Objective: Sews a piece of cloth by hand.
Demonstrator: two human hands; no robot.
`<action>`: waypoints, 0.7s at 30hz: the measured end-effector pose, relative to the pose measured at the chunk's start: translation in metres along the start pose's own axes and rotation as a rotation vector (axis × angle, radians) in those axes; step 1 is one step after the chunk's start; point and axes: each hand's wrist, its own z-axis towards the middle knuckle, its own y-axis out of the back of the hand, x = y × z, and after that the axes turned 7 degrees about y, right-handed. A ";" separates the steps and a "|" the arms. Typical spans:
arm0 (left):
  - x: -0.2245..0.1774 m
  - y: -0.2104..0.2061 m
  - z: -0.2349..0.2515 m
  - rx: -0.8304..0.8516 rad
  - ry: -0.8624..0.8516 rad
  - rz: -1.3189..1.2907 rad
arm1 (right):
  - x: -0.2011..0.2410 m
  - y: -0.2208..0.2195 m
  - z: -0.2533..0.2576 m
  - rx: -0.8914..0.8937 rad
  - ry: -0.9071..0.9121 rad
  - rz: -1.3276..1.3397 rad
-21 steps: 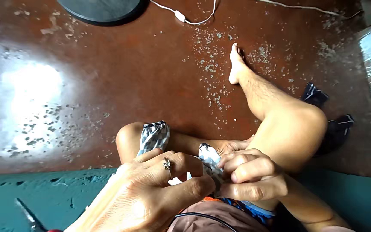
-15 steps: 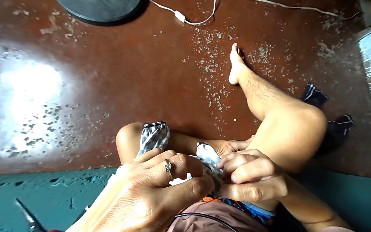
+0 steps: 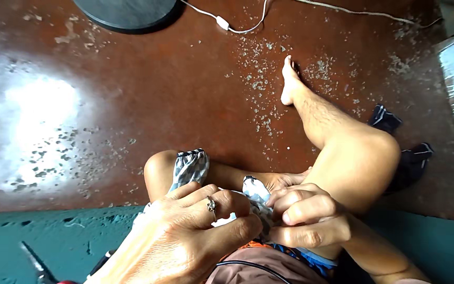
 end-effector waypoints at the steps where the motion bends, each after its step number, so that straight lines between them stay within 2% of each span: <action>1: 0.000 0.000 0.000 0.000 -0.001 -0.001 | 0.000 0.000 0.000 0.003 0.005 -0.005; 21: 0.001 0.005 0.008 0.111 -0.021 0.031 | -0.002 0.001 0.007 0.048 -0.014 0.072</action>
